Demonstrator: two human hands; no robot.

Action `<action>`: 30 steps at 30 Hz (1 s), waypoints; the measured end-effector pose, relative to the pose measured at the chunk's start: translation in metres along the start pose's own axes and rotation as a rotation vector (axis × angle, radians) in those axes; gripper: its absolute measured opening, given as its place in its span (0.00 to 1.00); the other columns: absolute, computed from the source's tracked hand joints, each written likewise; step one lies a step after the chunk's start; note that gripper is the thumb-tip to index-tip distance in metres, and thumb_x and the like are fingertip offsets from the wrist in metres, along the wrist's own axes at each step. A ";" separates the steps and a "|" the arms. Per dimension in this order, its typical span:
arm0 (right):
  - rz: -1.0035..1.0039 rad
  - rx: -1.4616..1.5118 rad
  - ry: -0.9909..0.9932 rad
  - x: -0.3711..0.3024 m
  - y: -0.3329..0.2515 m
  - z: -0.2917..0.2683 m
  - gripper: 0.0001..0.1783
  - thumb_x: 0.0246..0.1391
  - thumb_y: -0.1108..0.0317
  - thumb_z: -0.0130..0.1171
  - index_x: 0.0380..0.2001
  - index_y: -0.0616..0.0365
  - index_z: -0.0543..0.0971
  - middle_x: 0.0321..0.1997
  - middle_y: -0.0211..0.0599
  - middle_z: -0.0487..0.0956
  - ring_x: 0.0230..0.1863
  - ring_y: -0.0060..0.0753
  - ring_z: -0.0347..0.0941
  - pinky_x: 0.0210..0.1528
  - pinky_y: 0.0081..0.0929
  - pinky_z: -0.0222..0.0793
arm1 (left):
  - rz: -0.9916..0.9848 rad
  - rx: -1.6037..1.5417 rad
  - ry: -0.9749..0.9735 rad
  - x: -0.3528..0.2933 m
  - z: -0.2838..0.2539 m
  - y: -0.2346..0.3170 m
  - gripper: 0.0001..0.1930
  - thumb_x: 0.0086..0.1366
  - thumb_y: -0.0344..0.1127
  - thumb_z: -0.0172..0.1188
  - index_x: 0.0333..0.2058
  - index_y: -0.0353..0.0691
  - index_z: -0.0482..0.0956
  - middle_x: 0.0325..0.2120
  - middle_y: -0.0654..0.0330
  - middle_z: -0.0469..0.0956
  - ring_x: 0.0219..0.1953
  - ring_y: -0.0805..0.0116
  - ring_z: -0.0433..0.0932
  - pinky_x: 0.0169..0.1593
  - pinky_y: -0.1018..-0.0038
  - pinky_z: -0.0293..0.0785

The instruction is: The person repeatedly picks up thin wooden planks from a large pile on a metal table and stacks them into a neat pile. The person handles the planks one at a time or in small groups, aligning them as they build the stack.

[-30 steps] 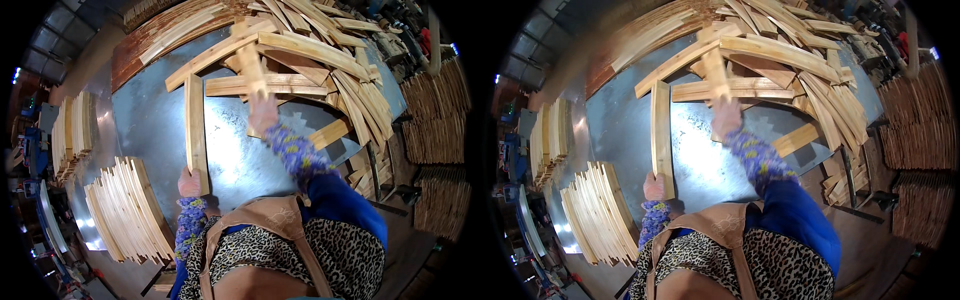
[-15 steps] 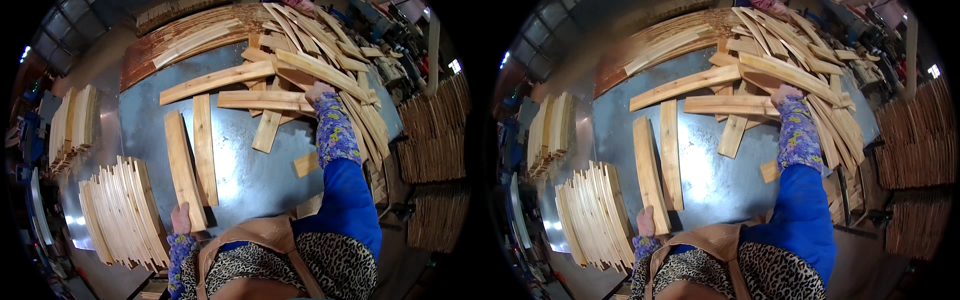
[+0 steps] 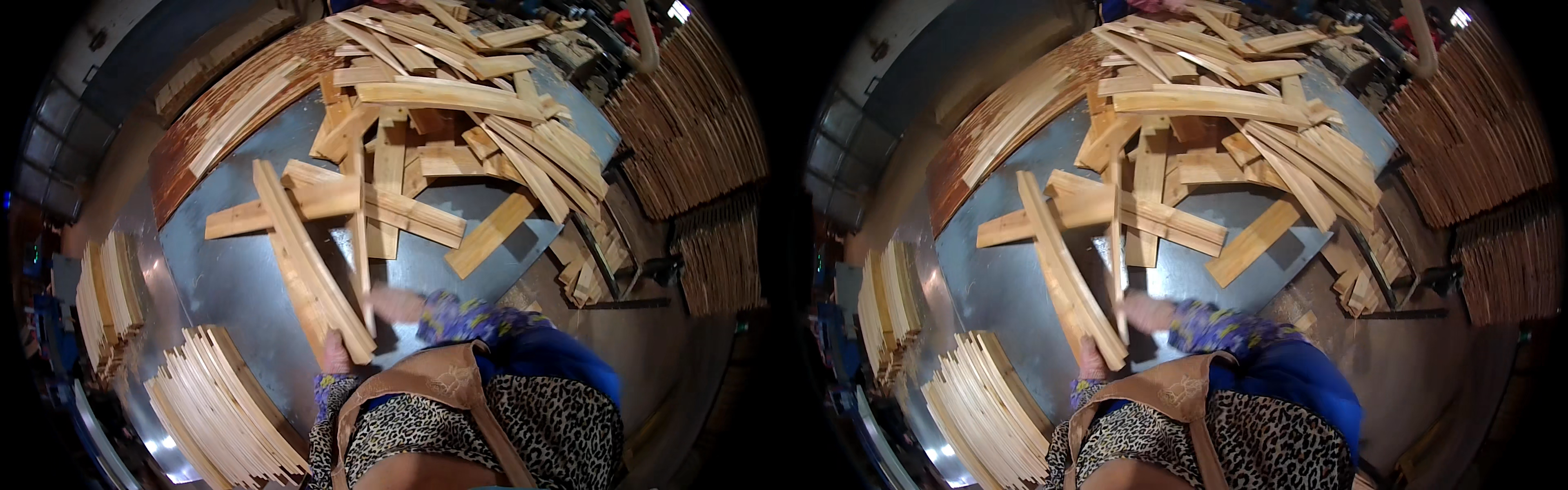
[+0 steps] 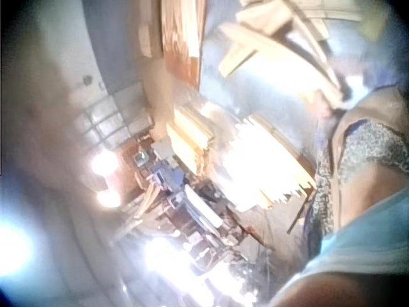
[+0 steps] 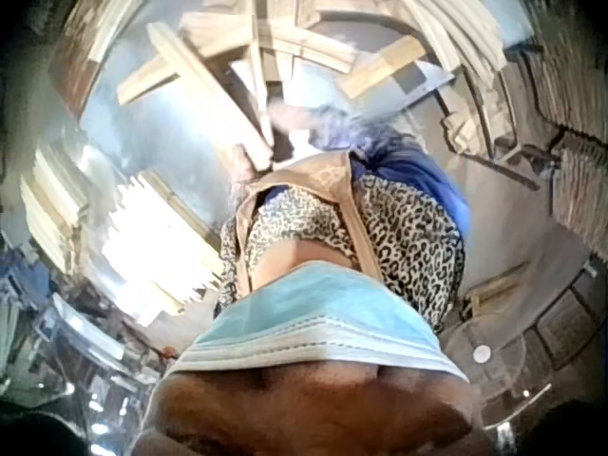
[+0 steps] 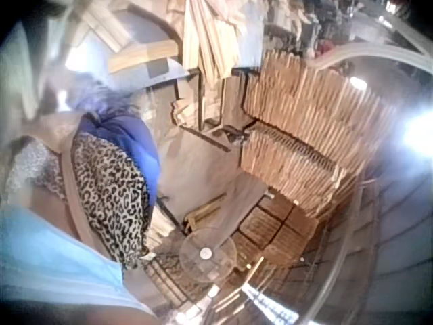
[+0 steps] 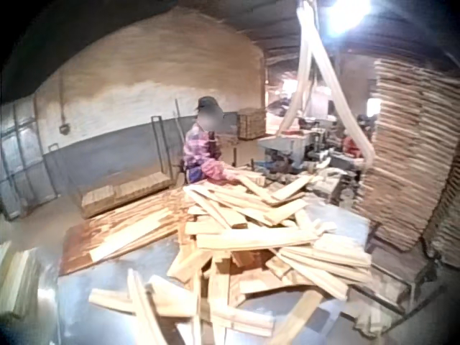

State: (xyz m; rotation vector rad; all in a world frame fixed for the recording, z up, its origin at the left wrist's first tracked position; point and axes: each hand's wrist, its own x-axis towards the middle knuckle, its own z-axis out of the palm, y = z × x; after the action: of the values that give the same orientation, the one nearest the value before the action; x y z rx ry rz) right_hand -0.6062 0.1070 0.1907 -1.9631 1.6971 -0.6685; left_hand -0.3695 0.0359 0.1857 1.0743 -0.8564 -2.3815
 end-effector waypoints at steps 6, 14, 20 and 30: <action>0.743 1.314 0.253 -0.024 0.083 -0.096 0.27 0.75 0.48 0.55 0.62 0.60 0.76 0.54 0.46 0.84 0.50 0.44 0.81 0.52 0.44 0.76 | -0.136 0.174 0.093 0.017 0.013 0.002 0.38 0.64 0.49 0.72 0.65 0.29 0.73 0.54 0.48 0.84 0.50 0.50 0.86 0.53 0.59 0.85; 0.652 1.564 1.357 0.050 0.222 -0.291 0.22 0.70 0.51 0.60 0.44 0.63 0.77 0.30 0.39 0.80 0.26 0.34 0.75 0.22 0.33 0.71 | -0.036 0.388 0.280 -0.067 0.009 0.039 0.33 0.64 0.45 0.70 0.62 0.29 0.76 0.50 0.49 0.84 0.51 0.53 0.85 0.55 0.57 0.81; 0.707 1.120 0.886 0.046 0.126 -0.191 0.16 0.63 0.69 0.62 0.51 0.65 0.84 0.37 0.36 0.87 0.29 0.29 0.80 0.28 0.28 0.76 | -0.066 0.409 0.335 -0.099 -0.030 0.023 0.30 0.65 0.44 0.69 0.60 0.30 0.78 0.49 0.48 0.84 0.50 0.54 0.85 0.54 0.57 0.81; 0.518 0.613 0.827 0.063 0.113 -0.178 0.23 0.65 0.68 0.55 0.59 0.71 0.79 0.53 0.48 0.87 0.53 0.40 0.84 0.57 0.38 0.79 | -0.085 0.853 0.274 -0.098 -0.073 0.008 0.27 0.67 0.44 0.64 0.58 0.30 0.80 0.45 0.49 0.85 0.46 0.57 0.86 0.50 0.59 0.82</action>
State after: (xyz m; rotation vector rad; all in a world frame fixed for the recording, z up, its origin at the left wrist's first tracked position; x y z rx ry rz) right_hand -0.7969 0.0248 0.2625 -0.7917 1.9685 -1.6757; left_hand -0.2506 0.0584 0.2047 1.7044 -1.8079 -1.8461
